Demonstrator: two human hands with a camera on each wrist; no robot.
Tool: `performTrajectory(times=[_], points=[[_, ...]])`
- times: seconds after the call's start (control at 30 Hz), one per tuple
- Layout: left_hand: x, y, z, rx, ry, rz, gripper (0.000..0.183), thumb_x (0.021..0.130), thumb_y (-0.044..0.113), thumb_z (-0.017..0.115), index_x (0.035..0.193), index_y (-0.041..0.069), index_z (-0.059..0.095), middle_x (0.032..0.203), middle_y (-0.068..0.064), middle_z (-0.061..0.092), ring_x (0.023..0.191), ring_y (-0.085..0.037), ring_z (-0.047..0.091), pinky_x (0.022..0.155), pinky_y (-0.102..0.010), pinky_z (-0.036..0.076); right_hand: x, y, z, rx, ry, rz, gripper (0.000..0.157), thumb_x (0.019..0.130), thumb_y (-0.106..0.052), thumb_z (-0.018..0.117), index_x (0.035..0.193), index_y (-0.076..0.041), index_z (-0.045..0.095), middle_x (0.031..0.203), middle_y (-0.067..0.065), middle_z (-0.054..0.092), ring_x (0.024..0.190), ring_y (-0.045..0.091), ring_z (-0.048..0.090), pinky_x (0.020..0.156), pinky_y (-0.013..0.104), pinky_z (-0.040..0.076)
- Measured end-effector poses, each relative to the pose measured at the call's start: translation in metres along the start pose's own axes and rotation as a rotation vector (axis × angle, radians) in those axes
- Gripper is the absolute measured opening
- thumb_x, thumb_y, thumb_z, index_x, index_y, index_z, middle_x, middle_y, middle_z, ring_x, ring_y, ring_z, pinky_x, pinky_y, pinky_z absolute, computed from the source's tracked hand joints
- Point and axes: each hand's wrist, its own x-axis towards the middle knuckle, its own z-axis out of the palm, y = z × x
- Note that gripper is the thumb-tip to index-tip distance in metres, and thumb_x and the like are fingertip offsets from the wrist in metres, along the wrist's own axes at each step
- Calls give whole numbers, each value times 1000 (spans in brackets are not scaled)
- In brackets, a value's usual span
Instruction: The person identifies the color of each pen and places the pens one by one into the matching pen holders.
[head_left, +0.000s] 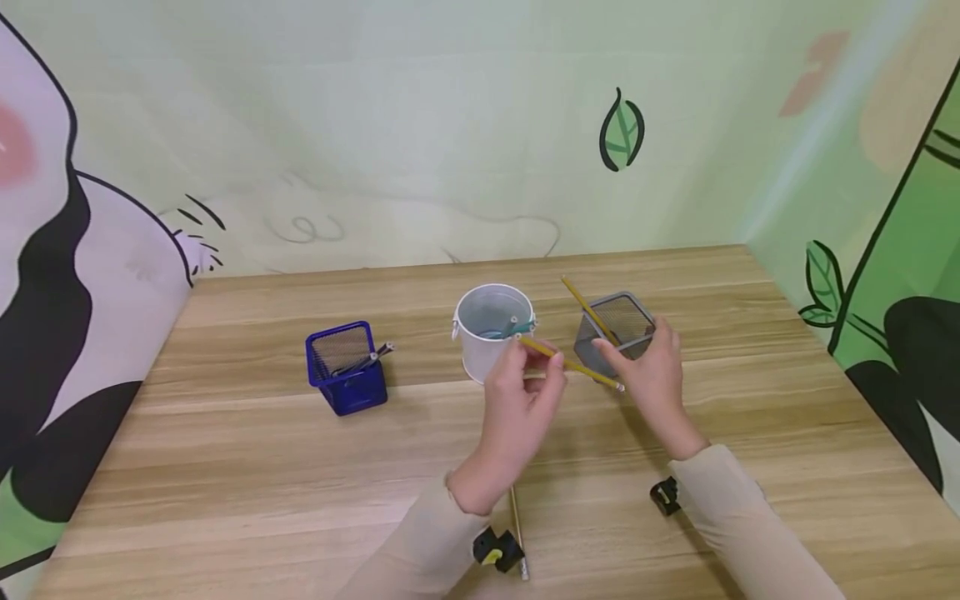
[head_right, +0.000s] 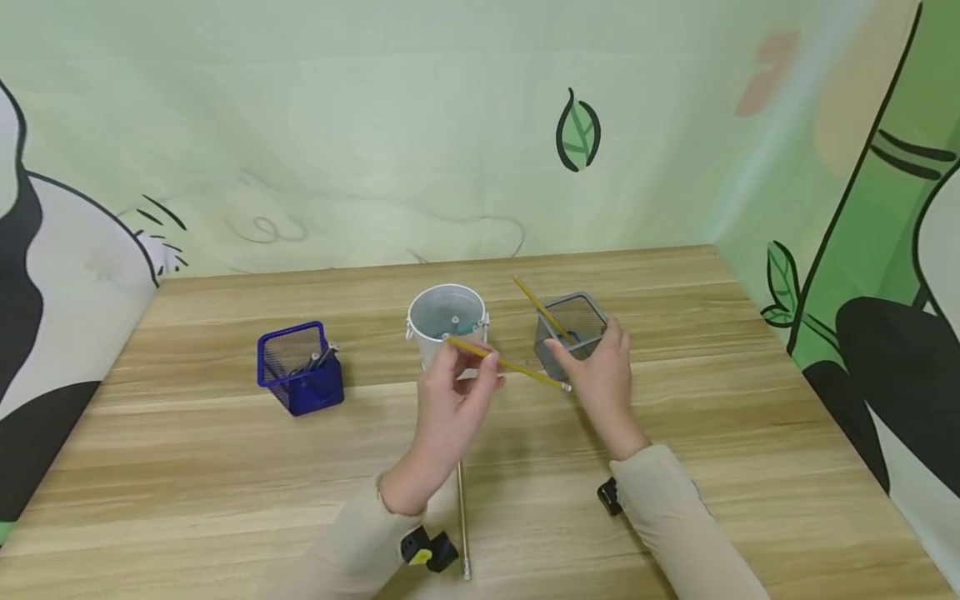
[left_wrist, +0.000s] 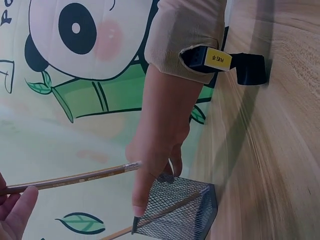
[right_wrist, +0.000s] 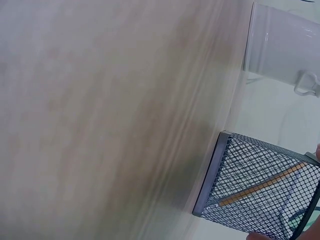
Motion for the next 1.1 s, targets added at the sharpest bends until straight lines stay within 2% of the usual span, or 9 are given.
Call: performTrajectory(times=[0.4, 0.67, 1.1], points=[[10, -7, 3, 47, 31, 132, 8, 90, -1, 58, 96, -6, 57, 90, -18, 60, 80, -27, 67, 65, -16, 55, 0, 0, -2, -32, -25, 18, 98, 79, -40, 76, 142, 13, 24, 136, 33, 35, 122, 47, 41, 103, 56, 39], [17, -10, 7, 71, 7, 147, 10, 90, -1, 59, 97, -7, 56, 92, -20, 60, 82, -27, 66, 68, -15, 55, 0, -1, -3, 2, -32, 26, 88, 78, -24, 75, 141, 13, 26, 133, 32, 38, 120, 44, 42, 101, 57, 39], [25, -17, 15, 118, -54, 180, 11, 91, 0, 57, 99, -7, 56, 95, -20, 59, 87, -28, 66, 72, -14, 54, 1, 2, -1, 9, -15, -9, 94, 78, -36, 77, 140, 13, 27, 133, 32, 38, 121, 43, 42, 102, 55, 39]])
